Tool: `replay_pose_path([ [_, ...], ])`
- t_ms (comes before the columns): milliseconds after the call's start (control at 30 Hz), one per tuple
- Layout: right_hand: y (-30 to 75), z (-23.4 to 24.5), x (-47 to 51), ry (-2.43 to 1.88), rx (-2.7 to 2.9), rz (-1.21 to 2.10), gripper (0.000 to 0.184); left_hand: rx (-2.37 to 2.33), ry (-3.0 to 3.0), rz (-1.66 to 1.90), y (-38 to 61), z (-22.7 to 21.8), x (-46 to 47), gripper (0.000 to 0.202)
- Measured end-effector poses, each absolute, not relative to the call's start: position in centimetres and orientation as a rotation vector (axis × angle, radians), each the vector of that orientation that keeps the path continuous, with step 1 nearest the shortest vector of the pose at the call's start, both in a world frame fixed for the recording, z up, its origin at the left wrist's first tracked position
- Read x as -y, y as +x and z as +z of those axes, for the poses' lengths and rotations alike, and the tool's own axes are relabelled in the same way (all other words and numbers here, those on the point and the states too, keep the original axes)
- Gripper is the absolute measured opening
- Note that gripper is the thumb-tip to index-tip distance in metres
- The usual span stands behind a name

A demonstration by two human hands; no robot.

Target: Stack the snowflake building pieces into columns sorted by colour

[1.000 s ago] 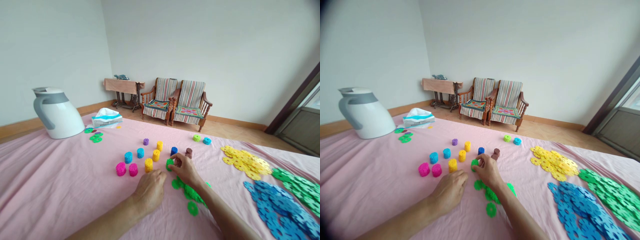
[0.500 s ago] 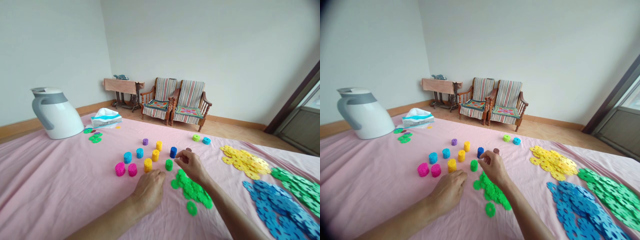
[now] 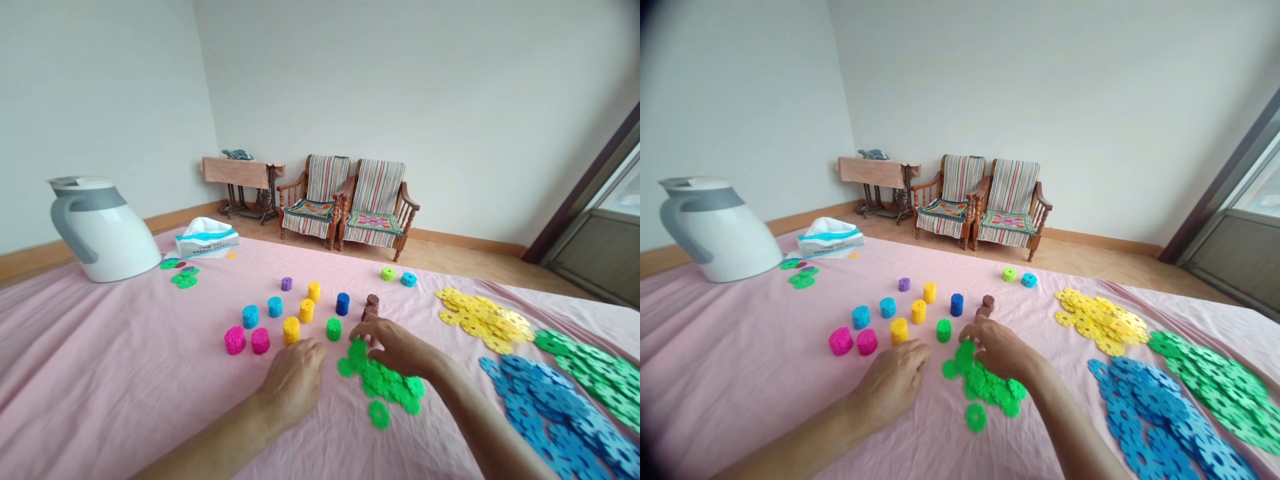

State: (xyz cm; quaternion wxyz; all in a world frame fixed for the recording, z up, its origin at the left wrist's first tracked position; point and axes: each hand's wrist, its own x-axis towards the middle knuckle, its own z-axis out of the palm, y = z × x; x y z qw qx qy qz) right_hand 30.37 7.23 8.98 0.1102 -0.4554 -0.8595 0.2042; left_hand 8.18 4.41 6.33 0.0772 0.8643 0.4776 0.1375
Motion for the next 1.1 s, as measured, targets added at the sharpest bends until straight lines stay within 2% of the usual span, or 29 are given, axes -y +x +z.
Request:
replay_pose_path([
  [167,30.2,9.1,-7.3,-1.367,2.537,0.562,0.042,-1.427,2.588,0.409,8.2,6.3,-4.5,0.021],
  [333,30.2,8.7,-7.3,-1.381,2.540,0.496,0.028,-1.436,2.580,0.399,8.2,6.3,-4.5,0.020],
  [533,29.1,8.1,-7.8,-1.315,2.280,0.390,0.014,-1.443,2.568,0.406,8.3,6.7,-4.2,0.021],
  [800,25.4,6.8,-8.8,-1.333,1.861,0.391,0.013,-1.444,2.569,0.435,8.2,6.8,-4.2,0.021],
  [1100,25.1,5.4,-9.1,-1.339,1.857,0.401,0.014,-1.433,2.577,0.418,8.2,6.9,-4.2,0.020],
])
